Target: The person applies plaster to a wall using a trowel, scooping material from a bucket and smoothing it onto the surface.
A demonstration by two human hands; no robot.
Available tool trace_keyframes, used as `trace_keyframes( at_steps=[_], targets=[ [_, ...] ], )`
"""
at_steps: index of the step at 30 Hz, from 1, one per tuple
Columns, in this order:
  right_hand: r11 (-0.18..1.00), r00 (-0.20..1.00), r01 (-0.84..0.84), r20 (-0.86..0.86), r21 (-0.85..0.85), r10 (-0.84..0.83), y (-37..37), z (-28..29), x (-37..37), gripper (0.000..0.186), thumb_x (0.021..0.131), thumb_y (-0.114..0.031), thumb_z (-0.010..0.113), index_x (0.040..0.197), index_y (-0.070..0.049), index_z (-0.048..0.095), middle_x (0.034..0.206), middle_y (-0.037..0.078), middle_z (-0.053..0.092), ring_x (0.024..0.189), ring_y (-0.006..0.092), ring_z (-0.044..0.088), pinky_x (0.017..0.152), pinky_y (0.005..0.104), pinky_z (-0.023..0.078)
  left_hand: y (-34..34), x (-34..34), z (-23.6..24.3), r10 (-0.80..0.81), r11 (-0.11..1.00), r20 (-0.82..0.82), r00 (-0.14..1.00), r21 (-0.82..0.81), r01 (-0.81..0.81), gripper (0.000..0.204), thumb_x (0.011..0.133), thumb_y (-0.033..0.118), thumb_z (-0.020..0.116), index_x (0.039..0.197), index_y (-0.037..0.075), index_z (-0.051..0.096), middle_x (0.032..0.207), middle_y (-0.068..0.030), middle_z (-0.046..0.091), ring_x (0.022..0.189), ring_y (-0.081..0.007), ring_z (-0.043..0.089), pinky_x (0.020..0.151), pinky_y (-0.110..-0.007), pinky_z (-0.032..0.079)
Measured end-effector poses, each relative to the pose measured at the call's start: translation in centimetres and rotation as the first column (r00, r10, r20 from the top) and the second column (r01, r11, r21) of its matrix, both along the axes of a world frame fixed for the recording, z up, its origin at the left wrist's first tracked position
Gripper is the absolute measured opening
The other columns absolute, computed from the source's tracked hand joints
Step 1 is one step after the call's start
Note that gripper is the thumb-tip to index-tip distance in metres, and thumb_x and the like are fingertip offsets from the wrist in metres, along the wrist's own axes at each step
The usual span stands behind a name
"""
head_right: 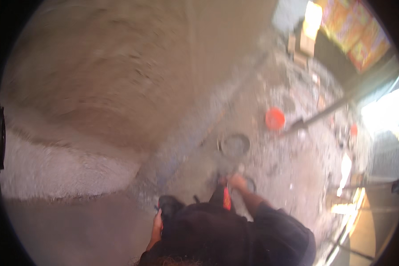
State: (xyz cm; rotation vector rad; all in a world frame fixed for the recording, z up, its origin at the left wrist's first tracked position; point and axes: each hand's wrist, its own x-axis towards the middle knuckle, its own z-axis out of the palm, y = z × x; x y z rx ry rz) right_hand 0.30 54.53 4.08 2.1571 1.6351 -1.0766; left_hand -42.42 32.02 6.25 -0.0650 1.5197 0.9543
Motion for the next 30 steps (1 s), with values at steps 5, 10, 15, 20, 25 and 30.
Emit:
trace_keyframes(
  at_steps=[5, 10, 15, 20, 25, 30],
  targets=[
    [0.997, 0.979, -0.077, 0.186, -0.018, 0.079, 0.7, -0.2, 19.3, 0.043, 0.097, -0.043, 0.046, 0.118, -0.009, 0.060, 0.103, 0.026, 0.068, 0.097, 0.0431, 0.066, 0.082, 0.0552, 0.052, 9.6, 9.2, 0.6, -0.703, 0.659, -0.705, 0.094, -0.597, 0.457, 0.068, 0.087, 0.051, 0.065, 0.132, 0.001, 0.055, 0.125, -0.0246, 0.059, 0.120, -0.0405, 0.053, 0.103, -0.047, 0.042],
    [0.965, 0.933, -0.253, 0.246, -0.070, 0.263, 8.7, -9.1, 27.3, 0.035, 0.097, -0.038, 0.047, 0.107, -0.008, 0.063, 0.091, 0.024, 0.069, 0.086, 0.0462, 0.067, 0.074, 0.0582, 0.052, 19.8, 25.2, -2.7, -0.705, 0.516, -0.622, 0.342, -0.119, 0.848, 0.065, 0.087, 0.040, 0.071, 0.132, -0.003, 0.052, 0.133, -0.0247, 0.054, 0.125, -0.0388, 0.051, 0.107, -0.044, 0.039],
    [0.908, 0.882, -0.384, 0.357, 0.167, 0.308, 23.9, -22.0, 23.4, 0.017, 0.087, -0.010, 0.056, 0.093, -0.006, 0.071, 0.093, 0.019, 0.072, 0.089, 0.0351, 0.071, 0.074, 0.0470, 0.058, 18.9, 39.3, -11.2, -0.741, 0.194, -0.670, 0.043, -0.152, 0.969, 0.071, 0.085, 0.046, 0.070, 0.135, 0.000, 0.049, 0.139, -0.0215, 0.049, 0.132, -0.0372, 0.044, 0.110, -0.055, 0.031],
    [0.640, 0.602, -0.757, 0.520, 0.132, 0.606, 26.9, -30.3, 11.2, 0.011, 0.084, -0.013, 0.064, 0.081, -0.011, 0.074, 0.092, 0.011, 0.072, 0.083, 0.0269, 0.072, 0.063, 0.0387, 0.059, 20.4, 43.2, -11.9, -0.744, 0.126, -0.657, -0.122, -0.318, 0.940, 0.073, 0.084, 0.053, 0.068, 0.135, 0.004, 0.050, 0.143, -0.0186, 0.045, 0.139, -0.0335, 0.035, 0.107, -0.070, 0.021],
    [0.703, 0.702, -0.710, 0.139, 0.054, 0.698, 22.2, -28.4, 17.8, 0.026, 0.091, -0.010, 0.056, 0.115, -0.013, 0.067, 0.093, 0.011, 0.067, 0.079, 0.0226, 0.069, 0.059, 0.0410, 0.058, 21.9, 39.9, -12.3, -0.859, 0.038, -0.510, -0.044, -0.149, 0.988, 0.065, 0.083, 0.054, 0.068, 0.125, 0.005, 0.060, 0.134, -0.0120, 0.056, 0.140, -0.0322, 0.035, 0.111, -0.066, 0.017],
    [0.887, 0.867, -0.461, 0.194, -0.036, 0.459, 24.9, -33.3, 24.5, 0.030, 0.101, -0.021, 0.041, 0.118, -0.002, 0.057, 0.100, 0.022, 0.068, 0.082, 0.0352, 0.071, 0.070, 0.0456, 0.059, 23.6, 40.2, -14.9, -0.784, 0.125, -0.616, 0.081, -0.030, 0.992, 0.048, 0.084, 0.034, 0.073, 0.118, 0.003, 0.063, 0.123, -0.0130, 0.063, 0.122, -0.0297, 0.052, 0.105, -0.045, 0.036]
  ],
)
